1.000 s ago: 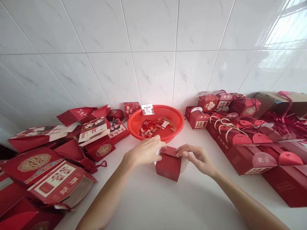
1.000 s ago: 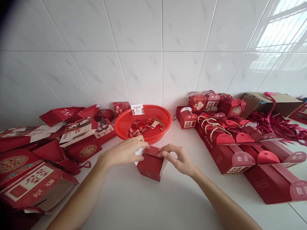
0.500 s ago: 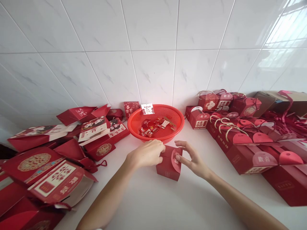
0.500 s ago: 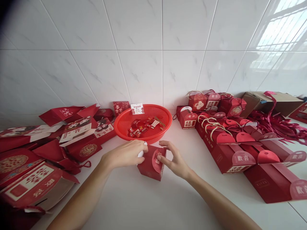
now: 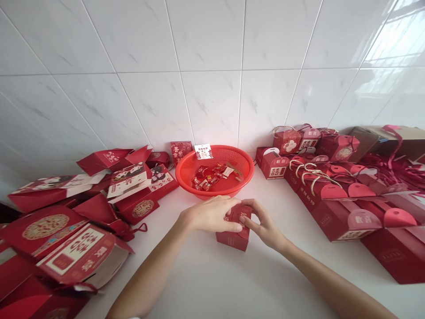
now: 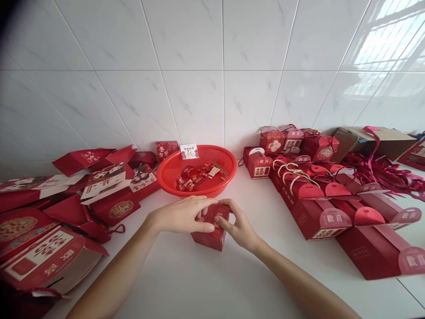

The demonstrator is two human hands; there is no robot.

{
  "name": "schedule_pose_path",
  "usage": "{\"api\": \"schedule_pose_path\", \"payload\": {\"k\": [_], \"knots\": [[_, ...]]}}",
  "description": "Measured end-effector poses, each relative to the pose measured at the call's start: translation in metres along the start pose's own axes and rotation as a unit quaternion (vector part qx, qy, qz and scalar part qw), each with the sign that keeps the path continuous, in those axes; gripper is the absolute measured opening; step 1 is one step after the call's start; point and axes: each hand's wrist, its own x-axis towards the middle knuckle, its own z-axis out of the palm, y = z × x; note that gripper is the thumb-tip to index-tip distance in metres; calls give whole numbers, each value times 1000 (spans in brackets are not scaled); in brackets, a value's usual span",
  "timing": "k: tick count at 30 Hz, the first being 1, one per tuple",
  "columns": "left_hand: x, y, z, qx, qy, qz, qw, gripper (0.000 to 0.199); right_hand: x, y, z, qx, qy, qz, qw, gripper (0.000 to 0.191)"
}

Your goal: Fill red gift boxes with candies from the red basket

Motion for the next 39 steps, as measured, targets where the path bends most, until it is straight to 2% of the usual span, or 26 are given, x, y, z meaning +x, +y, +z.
{"api": "schedule_pose_path", "payload": {"k": [4, 9, 11, 15, 19, 21, 24, 28, 31, 33, 36, 39], "knots": [[4, 5, 13, 21, 37, -35, 998, 45, 0, 0, 1, -19, 5, 6, 1000, 32], [11, 2, 14, 10, 27, 19, 999, 45, 1, -2, -9, 13, 27, 36, 999, 34], [15, -2, 10, -17, 14, 54, 998, 44, 2, -6, -15, 22, -2, 23, 999, 38], [20, -6, 2, -62, 5, 61, 996, 46, 4, -13, -22, 25, -118, -28, 992, 69], [14, -2, 6, -13, 12, 42, 999, 32, 5, -11, -20, 44, -138, -15, 989, 82], [8, 2, 10, 5, 25, 29, 999, 22, 5, -7, -18, 47, -132, 1, 990, 83], [-3, 10, 16, 18, 39, -9, 999, 24, 4, -1, -16, 32, -116, 5, 993, 81], [-12, 21, 18, 60, 19, -34, 997, 22, 3, -1, -14, 10, -113, -17, 993, 77], [-12, 28, 21, 81, 11, -24, 996, 23, 4, -4, -13, -29, -94, -37, 994, 63], [-8, 29, 25, 100, 25, -18, 994, 24, 4, -5, -11, -72, -71, -54, 993, 53], [3, 25, 31, 103, 68, 26, 992, 18, 3, -4, -7, -158, 5, -60, 986, 41], [16, 18, 35, 57, 97, 91, 989, 37, 0, -4, -3, -250, 76, -42, 964, 43]]}}
